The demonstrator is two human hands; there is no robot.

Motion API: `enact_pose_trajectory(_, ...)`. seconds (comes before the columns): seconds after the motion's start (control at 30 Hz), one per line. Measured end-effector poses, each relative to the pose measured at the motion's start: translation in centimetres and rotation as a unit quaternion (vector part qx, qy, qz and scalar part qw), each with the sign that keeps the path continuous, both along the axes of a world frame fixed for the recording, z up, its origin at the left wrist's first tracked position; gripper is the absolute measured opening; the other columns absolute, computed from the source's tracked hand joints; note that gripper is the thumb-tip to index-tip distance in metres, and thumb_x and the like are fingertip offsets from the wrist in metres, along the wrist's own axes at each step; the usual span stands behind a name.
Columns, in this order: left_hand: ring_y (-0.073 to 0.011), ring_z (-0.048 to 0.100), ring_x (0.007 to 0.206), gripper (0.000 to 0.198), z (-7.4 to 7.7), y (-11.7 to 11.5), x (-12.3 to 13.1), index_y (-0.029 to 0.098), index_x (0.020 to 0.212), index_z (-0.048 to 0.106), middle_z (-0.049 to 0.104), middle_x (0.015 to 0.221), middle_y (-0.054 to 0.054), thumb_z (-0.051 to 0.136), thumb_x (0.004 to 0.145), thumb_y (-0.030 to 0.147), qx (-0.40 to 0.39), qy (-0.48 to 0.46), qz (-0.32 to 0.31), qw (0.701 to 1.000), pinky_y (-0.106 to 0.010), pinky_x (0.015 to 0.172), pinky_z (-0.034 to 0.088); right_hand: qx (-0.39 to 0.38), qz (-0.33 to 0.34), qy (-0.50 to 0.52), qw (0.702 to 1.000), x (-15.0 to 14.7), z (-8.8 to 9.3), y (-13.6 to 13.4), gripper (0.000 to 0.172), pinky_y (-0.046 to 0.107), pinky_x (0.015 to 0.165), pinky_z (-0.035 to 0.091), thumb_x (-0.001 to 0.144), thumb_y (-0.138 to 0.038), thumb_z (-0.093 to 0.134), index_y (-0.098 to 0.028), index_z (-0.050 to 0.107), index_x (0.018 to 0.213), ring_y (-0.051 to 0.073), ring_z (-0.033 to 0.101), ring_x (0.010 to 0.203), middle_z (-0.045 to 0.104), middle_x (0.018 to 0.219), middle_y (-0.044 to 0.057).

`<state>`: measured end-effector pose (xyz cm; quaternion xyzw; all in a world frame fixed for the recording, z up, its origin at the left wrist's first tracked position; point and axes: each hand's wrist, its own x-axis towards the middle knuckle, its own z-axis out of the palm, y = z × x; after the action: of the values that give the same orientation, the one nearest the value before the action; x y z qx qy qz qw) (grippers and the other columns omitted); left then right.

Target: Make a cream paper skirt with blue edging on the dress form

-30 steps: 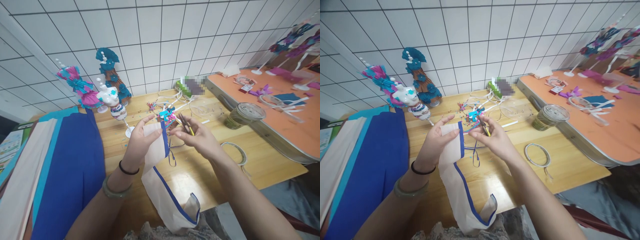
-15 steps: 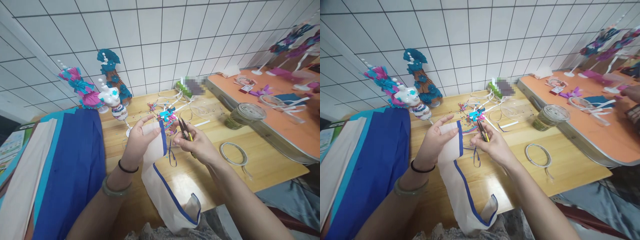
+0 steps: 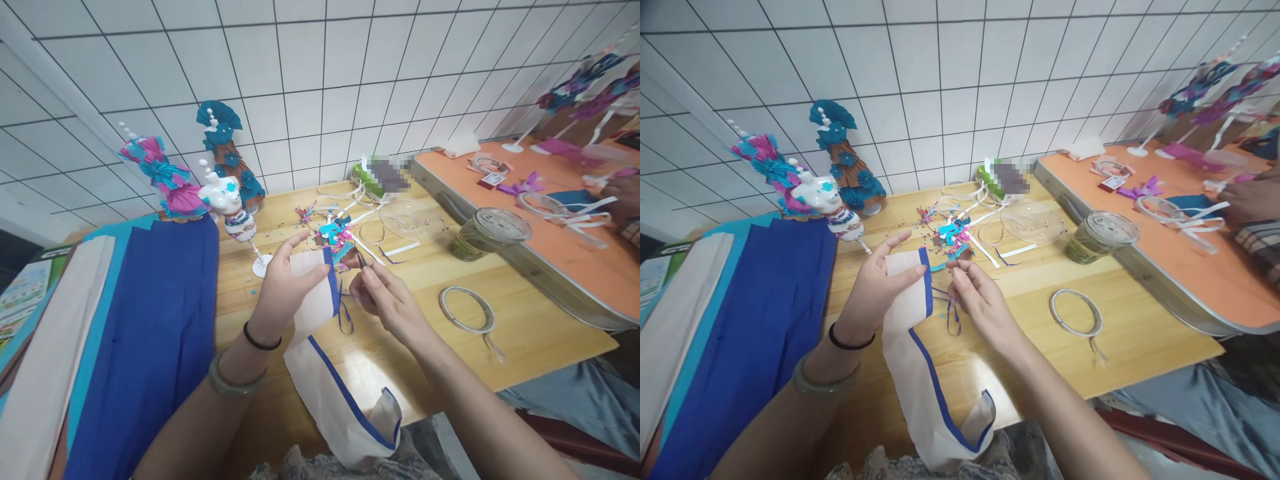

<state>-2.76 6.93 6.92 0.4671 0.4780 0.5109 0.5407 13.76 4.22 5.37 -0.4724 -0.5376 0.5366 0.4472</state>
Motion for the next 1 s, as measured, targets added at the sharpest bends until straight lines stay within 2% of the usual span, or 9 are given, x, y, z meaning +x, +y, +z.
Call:
enact_pose_trajectory(0.13, -0.0196, 0.065, 0.082, 0.067, 0.6, -0.1, 0.1, 0.02, 0.126, 0.047, 0.067, 0.096, -0.006, 0.075, 0.065, 0.022, -0.022, -0.038, 0.008, 0.999, -0.034, 0.074, 0.054, -0.006, 0.006, 0.019, 1.0, -1.3, -1.2, -1.5, 0.04, 0.022, 0.046, 0.029, 0.093, -0.049, 0.035, -0.023, 0.042, 0.123, 0.01, 0.036, 0.055, 0.036, 0.067, -0.005)
enact_pose_trajectory(0.23, -0.0197, 0.066, 0.081, 0.066, 0.9, -0.4, 0.3, 0.021, 0.125, 0.046, 0.068, 0.095, -0.005, 0.074, 0.066, 0.022, -0.026, -0.065, 0.009, 0.997, -0.034, 0.073, 0.054, 0.036, 0.024, -0.006, 0.999, -1.9, -1.3, -2.2, 0.042, 0.024, 0.05, 0.032, 0.095, -0.045, 0.033, -0.026, 0.032, 0.132, 0.012, 0.037, 0.058, 0.036, 0.069, -0.004)
enact_pose_trajectory(0.37, -0.0206, 0.067, 0.08, 0.066, 1.1, -0.7, 0.4, 0.024, 0.127, 0.045, 0.069, 0.09, -0.004, 0.074, 0.067, 0.022, -0.028, -0.092, 0.01, 0.995, -0.034, 0.071, 0.055, 0.098, 0.011, -0.069, 0.993, -2.3, -1.0, -2.4, 0.043, 0.027, 0.057, 0.038, 0.096, -0.04, 0.034, -0.026, 0.026, 0.136, 0.013, 0.042, 0.061, 0.038, 0.072, -0.003)
enact_pose_trajectory(0.7, -0.0188, 0.066, 0.078, 0.062, 1.2, -0.9, 0.2, 0.025, 0.125, 0.046, 0.068, 0.095, -0.004, 0.073, 0.069, 0.024, -0.037, -0.13, -0.026, 0.991, -0.032, 0.072, 0.054, 0.124, 0.001, -0.081, 0.989, -2.7, -1.0, -2.0, 0.042, 0.027, 0.051, 0.036, 0.096, -0.038, 0.034, -0.028, 0.026, 0.136, 0.013, 0.04, 0.057, 0.035, 0.069, -0.004)
enact_pose_trajectory(0.83, -0.0166, 0.066, 0.077, 0.06, 1.3, -1.0, 0.2, 0.025, 0.124, 0.047, 0.068, 0.093, -0.003, 0.072, 0.069, 0.022, -0.033, -0.136, -0.025, 0.99, -0.029, 0.071, 0.054, 0.143, -0.007, -0.093, 0.985, -2.8, -0.8, -2.0, 0.042, 0.027, 0.052, 0.035, 0.096, -0.037, 0.035, -0.027, 0.026, 0.135, 0.013, 0.039, 0.058, 0.033, 0.069, -0.004)
enact_pose_trajectory(1.0, -0.0186, 0.066, 0.076, 0.061, 1.4, -1.0, 0.3, 0.025, 0.123, 0.047, 0.068, 0.09, -0.003, 0.073, 0.068, 0.022, -0.035, -0.129, -0.016, 0.991, -0.031, 0.069, 0.055, 0.158, -0.012, -0.098, 0.983, -2.9, -0.7, -1.9, 0.041, 0.028, 0.054, 0.035, 0.096, -0.035, 0.035, -0.026, 0.027, 0.135, 0.013, 0.038, 0.057, 0.034, 0.068, -0.004)
